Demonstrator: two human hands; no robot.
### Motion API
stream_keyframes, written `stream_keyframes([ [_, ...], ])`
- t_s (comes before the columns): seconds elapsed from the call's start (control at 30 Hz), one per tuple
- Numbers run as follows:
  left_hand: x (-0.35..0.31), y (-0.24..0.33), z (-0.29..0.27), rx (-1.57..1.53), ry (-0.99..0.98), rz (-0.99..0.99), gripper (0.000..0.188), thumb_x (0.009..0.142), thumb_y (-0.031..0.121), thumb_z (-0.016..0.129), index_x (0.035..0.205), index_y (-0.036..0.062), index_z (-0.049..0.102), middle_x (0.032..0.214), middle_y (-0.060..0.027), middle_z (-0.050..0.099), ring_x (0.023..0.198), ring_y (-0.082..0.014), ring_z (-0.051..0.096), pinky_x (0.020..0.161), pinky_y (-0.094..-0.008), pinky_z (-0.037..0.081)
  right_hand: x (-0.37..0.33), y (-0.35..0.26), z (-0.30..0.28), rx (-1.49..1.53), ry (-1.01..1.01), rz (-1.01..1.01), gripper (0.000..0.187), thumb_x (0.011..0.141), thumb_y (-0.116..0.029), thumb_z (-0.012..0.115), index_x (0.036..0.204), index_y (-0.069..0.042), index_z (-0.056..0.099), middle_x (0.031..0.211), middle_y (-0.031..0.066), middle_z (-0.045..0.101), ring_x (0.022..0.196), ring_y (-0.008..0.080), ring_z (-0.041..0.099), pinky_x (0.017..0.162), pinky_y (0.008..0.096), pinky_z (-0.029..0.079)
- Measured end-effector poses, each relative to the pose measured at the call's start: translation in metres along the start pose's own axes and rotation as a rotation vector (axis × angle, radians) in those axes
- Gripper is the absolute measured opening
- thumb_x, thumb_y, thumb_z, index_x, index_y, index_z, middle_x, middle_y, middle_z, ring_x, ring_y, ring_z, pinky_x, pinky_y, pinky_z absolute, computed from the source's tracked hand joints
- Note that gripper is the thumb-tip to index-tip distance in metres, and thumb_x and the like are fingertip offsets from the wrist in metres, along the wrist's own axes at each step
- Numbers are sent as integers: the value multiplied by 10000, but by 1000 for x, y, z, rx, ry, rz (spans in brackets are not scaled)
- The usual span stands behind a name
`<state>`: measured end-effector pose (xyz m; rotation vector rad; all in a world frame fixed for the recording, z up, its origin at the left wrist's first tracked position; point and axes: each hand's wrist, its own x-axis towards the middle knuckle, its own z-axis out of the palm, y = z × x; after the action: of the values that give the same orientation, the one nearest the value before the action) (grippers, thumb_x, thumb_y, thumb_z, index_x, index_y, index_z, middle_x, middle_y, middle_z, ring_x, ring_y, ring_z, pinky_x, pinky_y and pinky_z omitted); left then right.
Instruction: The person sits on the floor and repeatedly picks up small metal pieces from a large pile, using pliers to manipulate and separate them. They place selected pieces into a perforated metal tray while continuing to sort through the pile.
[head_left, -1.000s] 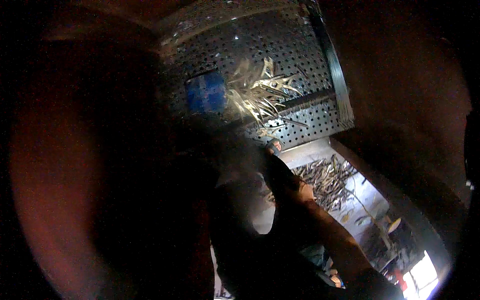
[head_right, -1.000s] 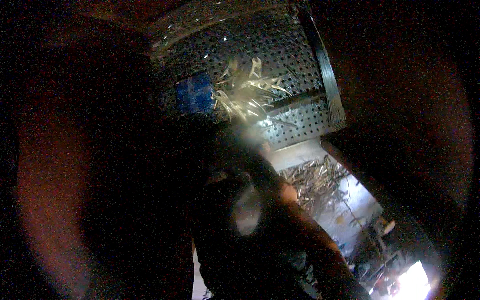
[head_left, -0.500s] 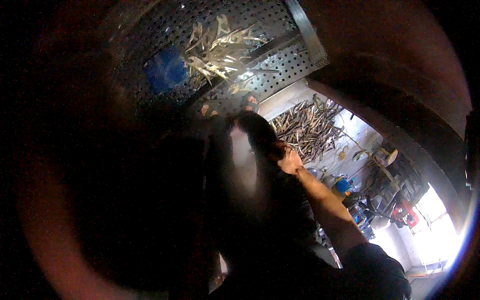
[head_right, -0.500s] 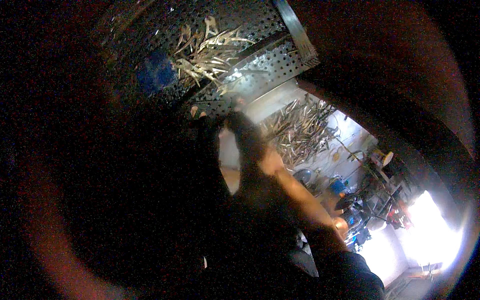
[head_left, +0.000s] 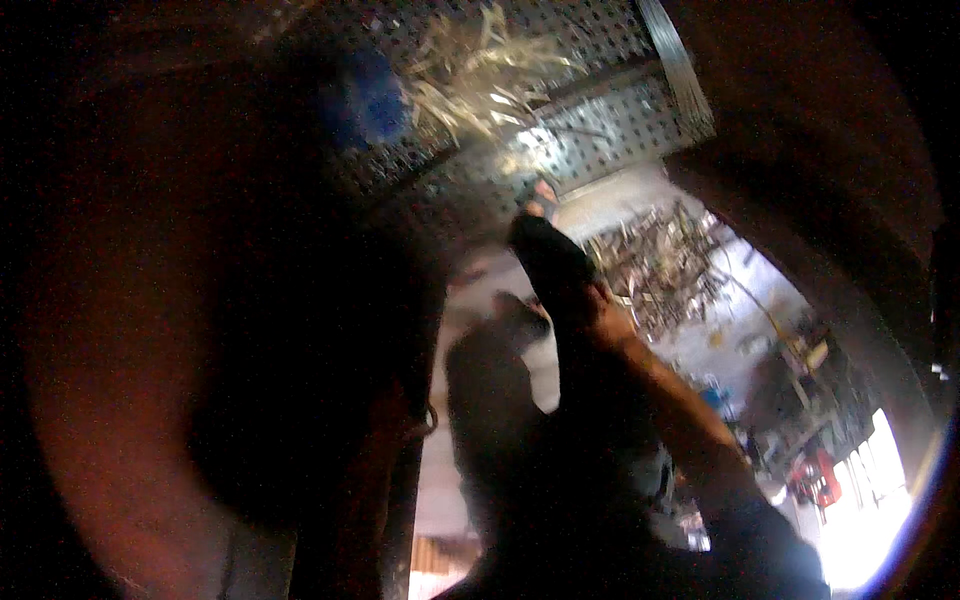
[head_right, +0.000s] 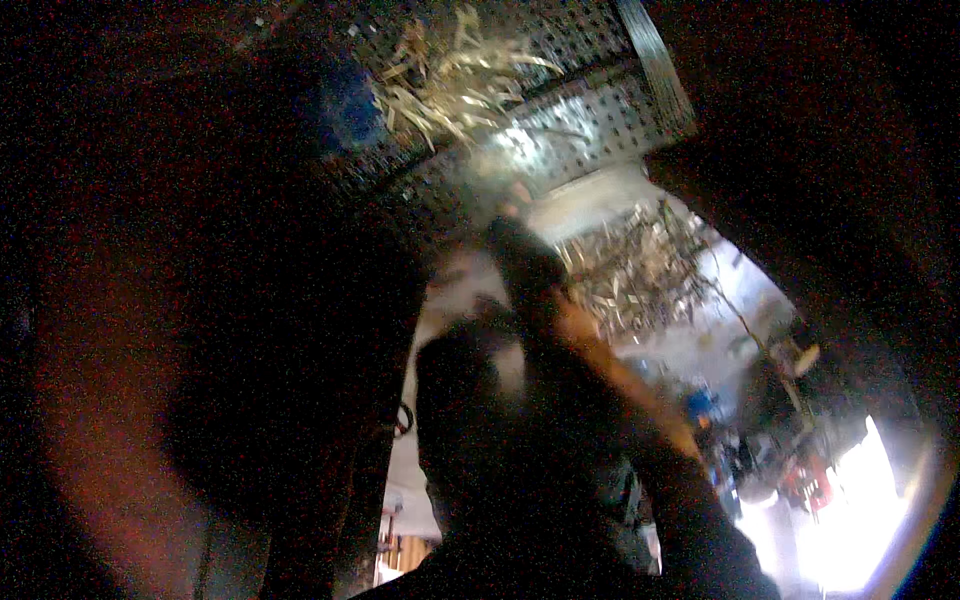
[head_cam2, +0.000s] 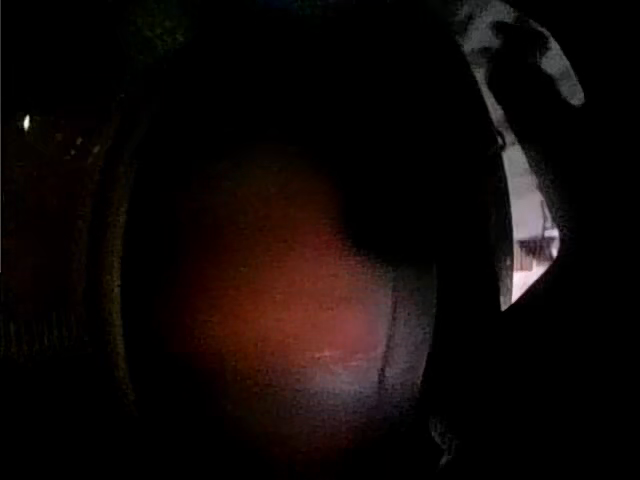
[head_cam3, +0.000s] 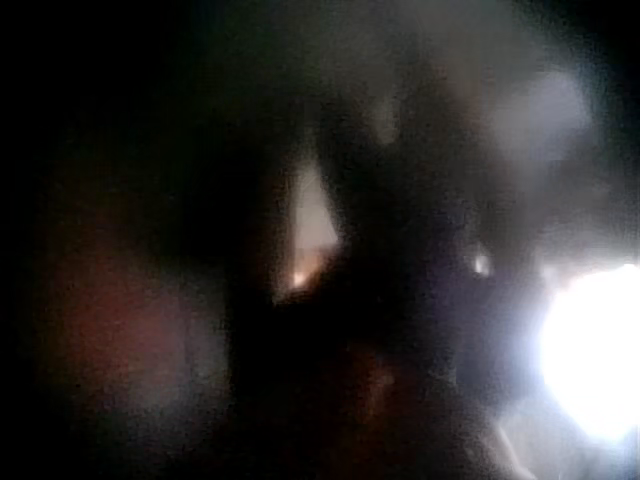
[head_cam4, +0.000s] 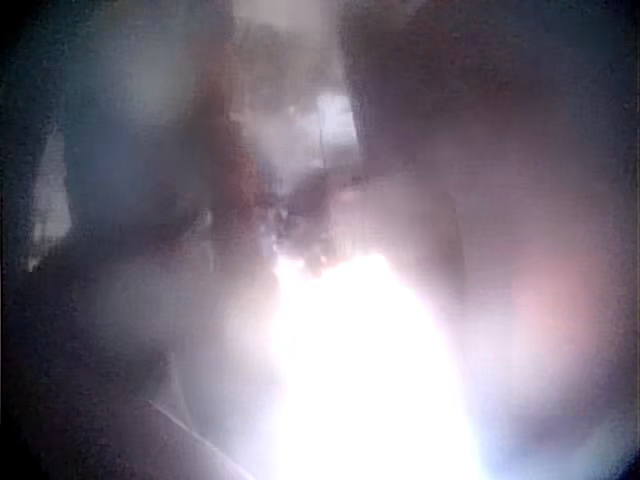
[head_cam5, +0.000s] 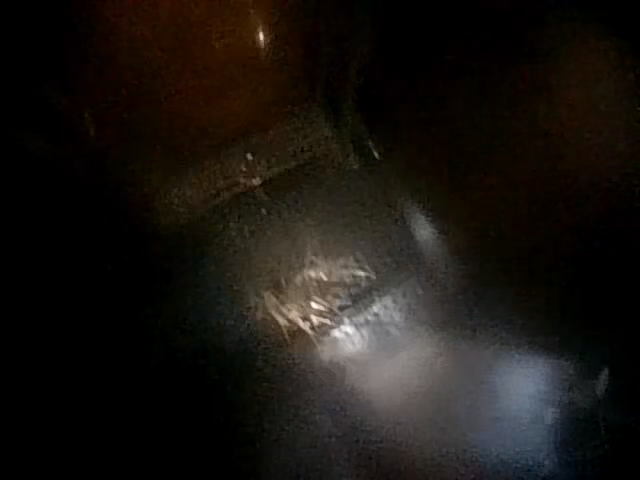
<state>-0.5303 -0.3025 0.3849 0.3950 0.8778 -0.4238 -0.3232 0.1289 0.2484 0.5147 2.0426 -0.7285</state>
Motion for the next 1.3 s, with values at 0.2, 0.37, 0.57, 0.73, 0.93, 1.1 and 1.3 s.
stream_keyframes([
  [0.2,18,14,4,0,-9,-51,949,777,682,727,1361,-47,557,1266,-206,635,1050,-298,674,899,-408,563,-32,-93,-93,29,86,175,679,845,-455,723,1428,-152,551,1463,214,498,1304,408,533,1060,483,478],
  [0.37,35,13,-7,51,-71,-99,1000,756,713,739,1367,-56,553,1278,-213,630,1050,-295,676,901,-405,565,-48,-95,-87,65,339,120,615,806,-364,770,1344,-118,601,1384,205,549,1287,400,532,1061,475,472],
  [0.57,67,7,-33,212,-390,-309,1060,730,750,753,1375,-66,548,1293,-222,625,1050,-291,679,903,-401,568,-80,-93,-47,245,752,-49,544,786,-256,801,1271,-75,633,1345,181,582,1275,390,535,1079,459,443],
  [0.73,54,19,-30,260,-247,-537,1283,586,923,698,1330,-117,588,1316,-204,620,987,-260,692,829,-370,585,-144,-97,35,265,877,-42,573,749,-238,793,1285,-118,629,1437,188,499,1388,454,410,1106,549,398],
  [0.93,70,55,-24,821,-202,-541,1143,747,962,446,1223,-47,695,1205,-193,700,1075,-362,679,1014,-443,486,-228,-44,125,449,900,177,447,817,-290,745,1226,-125,670,1385,136,564,1377,371,451,1145,503,381],
  [1.1,77,59,-29,792,-240,-609,1091,746,952,476,959,-83,747,1028,-195,735,1015,-340,693,952,-446,508,-254,17,268,794,817,301,391,852,-171,703,1228,-66,669,1287,150,651,1248,349,584,1106,451,433],
  [1.3,77,61,-14,773,-236,-730,1004,748,904,562,1000,-48,755,1049,-177,737,1017,-298,702,924,-437,526,-268,123,439,1318,670,659,386,961,-184,675,1283,26,640,1242,184,704,1149,279,675,998,372,502],
])
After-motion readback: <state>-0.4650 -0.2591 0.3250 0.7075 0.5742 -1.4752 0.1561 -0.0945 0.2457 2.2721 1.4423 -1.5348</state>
